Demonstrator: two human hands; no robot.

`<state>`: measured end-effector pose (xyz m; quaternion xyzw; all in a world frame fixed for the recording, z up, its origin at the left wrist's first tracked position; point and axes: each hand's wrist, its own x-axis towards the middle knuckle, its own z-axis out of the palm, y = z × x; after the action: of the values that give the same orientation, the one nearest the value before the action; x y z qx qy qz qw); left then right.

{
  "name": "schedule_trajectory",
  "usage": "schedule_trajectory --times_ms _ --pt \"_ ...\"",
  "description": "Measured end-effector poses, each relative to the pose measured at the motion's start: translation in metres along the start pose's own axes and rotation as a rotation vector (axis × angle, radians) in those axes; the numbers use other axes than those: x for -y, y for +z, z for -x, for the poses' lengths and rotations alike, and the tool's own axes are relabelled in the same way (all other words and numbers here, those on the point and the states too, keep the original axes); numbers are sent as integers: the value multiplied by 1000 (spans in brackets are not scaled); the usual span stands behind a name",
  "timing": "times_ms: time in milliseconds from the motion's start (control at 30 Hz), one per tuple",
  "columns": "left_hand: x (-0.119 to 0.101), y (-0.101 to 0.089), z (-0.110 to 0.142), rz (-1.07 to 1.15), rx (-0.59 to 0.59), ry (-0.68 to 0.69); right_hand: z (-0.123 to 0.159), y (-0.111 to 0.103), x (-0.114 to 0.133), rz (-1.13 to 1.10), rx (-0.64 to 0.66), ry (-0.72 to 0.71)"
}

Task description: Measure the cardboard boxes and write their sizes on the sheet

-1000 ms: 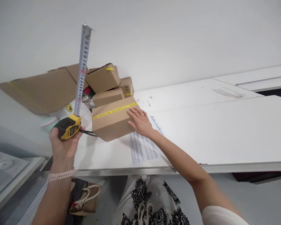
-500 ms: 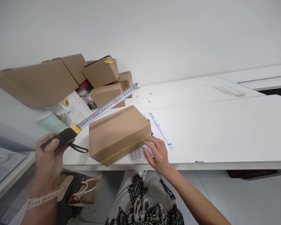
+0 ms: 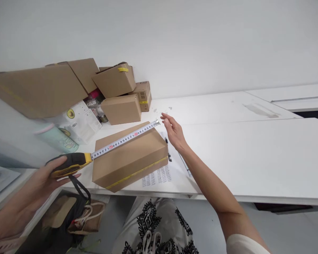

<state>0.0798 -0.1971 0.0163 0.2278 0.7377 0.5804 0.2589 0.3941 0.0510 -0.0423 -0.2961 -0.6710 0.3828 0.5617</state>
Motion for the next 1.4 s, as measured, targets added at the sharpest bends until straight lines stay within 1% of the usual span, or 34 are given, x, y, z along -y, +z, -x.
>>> schedule_trajectory --times_ms 67,133,233,300,433,533,733,833,933,1100,1233,1300,1400 --pt "1 -1 -1 5 25 -58 -9 7 -6 -28 70 15" --pt "1 -4 -1 -5 12 -95 -15 12 -13 -28 126 47" --pt "0 -9 0 -47 25 -145 -18 16 -24 -43 187 128" --pt "-4 -10 1 -74 41 -148 -18 16 -30 -53 212 169" --pt "-12 -10 2 -92 39 -129 -12 15 -38 -84 209 228" --pt "-15 -10 -5 -85 46 -141 -4 14 -40 -132 180 255" --pt "-7 -16 -32 -56 18 -101 6 15 -38 -197 150 253" --pt "-5 -16 -38 -55 6 -84 6 14 -38 -200 161 248" --pt "-6 -14 -32 -77 9 -58 5 12 -38 -182 168 259" --pt "-10 -13 -4 -145 52 -57 5 12 -38 -128 140 266" --pt "-11 -9 16 -147 6 -51 5 12 -38 -68 123 265" --pt "-11 -8 21 -129 -9 -55 6 11 -39 -30 121 249" --pt "-10 -8 23 -131 0 -42 8 9 -40 23 133 186"
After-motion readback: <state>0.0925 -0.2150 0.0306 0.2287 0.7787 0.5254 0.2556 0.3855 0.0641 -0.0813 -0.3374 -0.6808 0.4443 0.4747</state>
